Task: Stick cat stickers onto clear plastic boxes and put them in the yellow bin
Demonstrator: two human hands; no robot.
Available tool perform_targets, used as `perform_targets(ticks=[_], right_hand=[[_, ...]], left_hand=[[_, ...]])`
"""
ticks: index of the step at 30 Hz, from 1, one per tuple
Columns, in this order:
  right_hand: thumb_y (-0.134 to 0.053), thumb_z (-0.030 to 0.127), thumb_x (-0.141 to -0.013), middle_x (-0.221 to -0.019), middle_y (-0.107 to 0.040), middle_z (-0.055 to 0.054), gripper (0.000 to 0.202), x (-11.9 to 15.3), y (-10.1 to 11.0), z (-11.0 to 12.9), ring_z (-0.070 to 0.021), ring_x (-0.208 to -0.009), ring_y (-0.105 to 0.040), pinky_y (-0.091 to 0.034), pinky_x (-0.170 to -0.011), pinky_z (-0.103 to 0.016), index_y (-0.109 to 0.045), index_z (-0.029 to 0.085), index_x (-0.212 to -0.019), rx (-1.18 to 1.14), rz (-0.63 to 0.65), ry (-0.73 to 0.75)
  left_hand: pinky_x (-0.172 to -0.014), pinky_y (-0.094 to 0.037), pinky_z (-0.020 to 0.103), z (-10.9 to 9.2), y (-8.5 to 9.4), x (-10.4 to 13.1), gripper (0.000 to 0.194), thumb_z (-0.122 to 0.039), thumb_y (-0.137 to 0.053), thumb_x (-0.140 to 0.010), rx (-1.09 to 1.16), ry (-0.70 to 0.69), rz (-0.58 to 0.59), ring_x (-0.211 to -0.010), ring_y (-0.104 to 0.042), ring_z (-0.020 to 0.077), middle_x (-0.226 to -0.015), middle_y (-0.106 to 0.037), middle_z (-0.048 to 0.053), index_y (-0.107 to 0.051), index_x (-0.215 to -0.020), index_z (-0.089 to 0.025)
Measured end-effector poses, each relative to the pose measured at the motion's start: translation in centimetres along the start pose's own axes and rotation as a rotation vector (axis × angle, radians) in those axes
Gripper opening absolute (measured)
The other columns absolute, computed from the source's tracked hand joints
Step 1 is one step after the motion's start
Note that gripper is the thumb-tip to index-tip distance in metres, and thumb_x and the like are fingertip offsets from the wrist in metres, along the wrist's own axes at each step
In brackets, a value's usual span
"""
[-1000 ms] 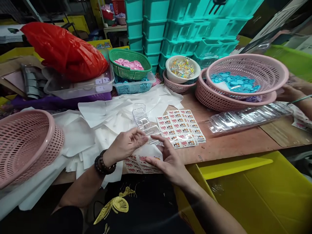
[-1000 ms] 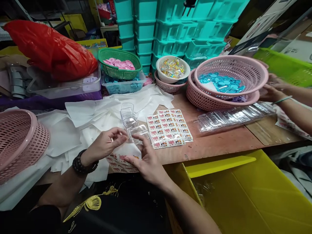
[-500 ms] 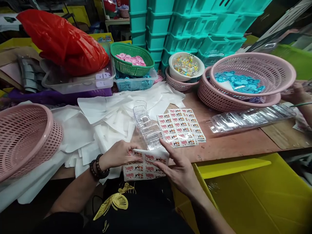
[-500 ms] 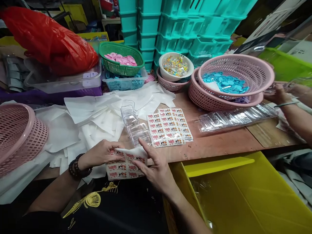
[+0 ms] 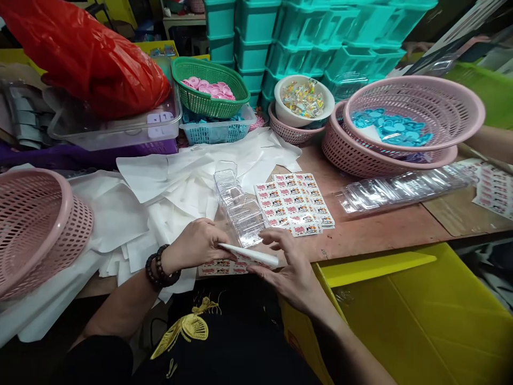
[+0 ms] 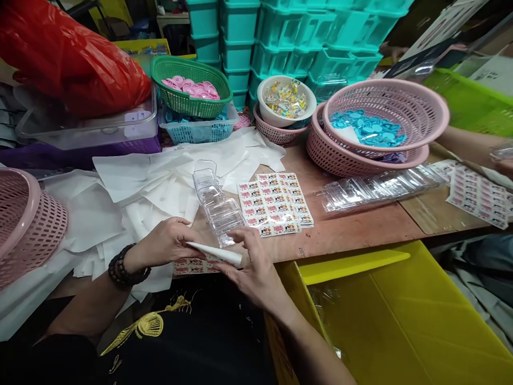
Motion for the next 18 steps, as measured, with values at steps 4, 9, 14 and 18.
perform_targets(ticks=[4, 9, 14, 18], right_hand=[[-0.066, 0.034, -0.089, -0.081, -0.068, -0.002, 0.012, 0.0, -0.2, -0.3, -0.016, -0.071, -0.063, -0.051, -0.065, -0.028, -0.065, 0.023, -0.093, -0.064, 0.045, -0.047], [-0.067, 0.035, -0.087, -0.077, -0.068, 0.0, 0.014, -0.2, -0.4, -1.1, -0.0159, -0.07, -0.063, -0.05, -0.061, -0.026, -0.065, 0.021, -0.085, -0.099, 0.05, -0.143], [-0.064, 0.037, -0.09, -0.086, -0.071, -0.002, 0.017, -0.2, -0.4, -1.4, -0.017, -0.078, -0.067, -0.053, -0.067, -0.027, -0.066, 0.021, -0.094, -0.12, 0.106, -0.163], [-0.066, 0.03, -0.09, -0.087, -0.072, -0.003, 0.008, -0.2, 0.0, -0.9, -0.0185, -0.083, -0.068, -0.054, -0.074, -0.031, -0.069, 0.023, -0.091, -0.08, 0.02, 0.009]], left_hand=[[-0.097, -0.041, 0.042, -0.3, 0.2, 0.2, 0.021, -0.045, -0.071, -0.084, -0.101, 0.038, 0.002, -0.065, -0.064, 0.0155, -0.073, -0.076, -0.001, -0.079, -0.08, -0.025], [-0.108, -0.031, 0.054, -2.0, 1.1, 0.6, 0.042, -0.042, -0.083, -0.073, -0.361, 0.015, -0.214, -0.093, -0.067, 0.0255, -0.097, -0.077, 0.004, -0.072, -0.11, -0.025], [-0.077, -0.047, 0.031, -1.5, 0.2, -0.3, 0.018, -0.037, -0.073, -0.084, -0.198, -0.017, 0.007, -0.063, -0.064, 0.0146, -0.07, -0.074, 0.0, -0.076, -0.08, -0.02], [-0.054, -0.037, 0.022, -0.7, 0.1, -0.7, 0.02, -0.037, -0.074, -0.083, 0.008, 0.062, 0.141, -0.056, -0.058, 0.0115, -0.065, -0.072, 0.0, -0.077, -0.079, -0.018]])
Point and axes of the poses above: each hand's wrist, its own x-axis away from the middle knuckle, its own y-axis out of the back of the hand, z = x × y, the point moved 4 cm from there along -x, towards the middle knuckle
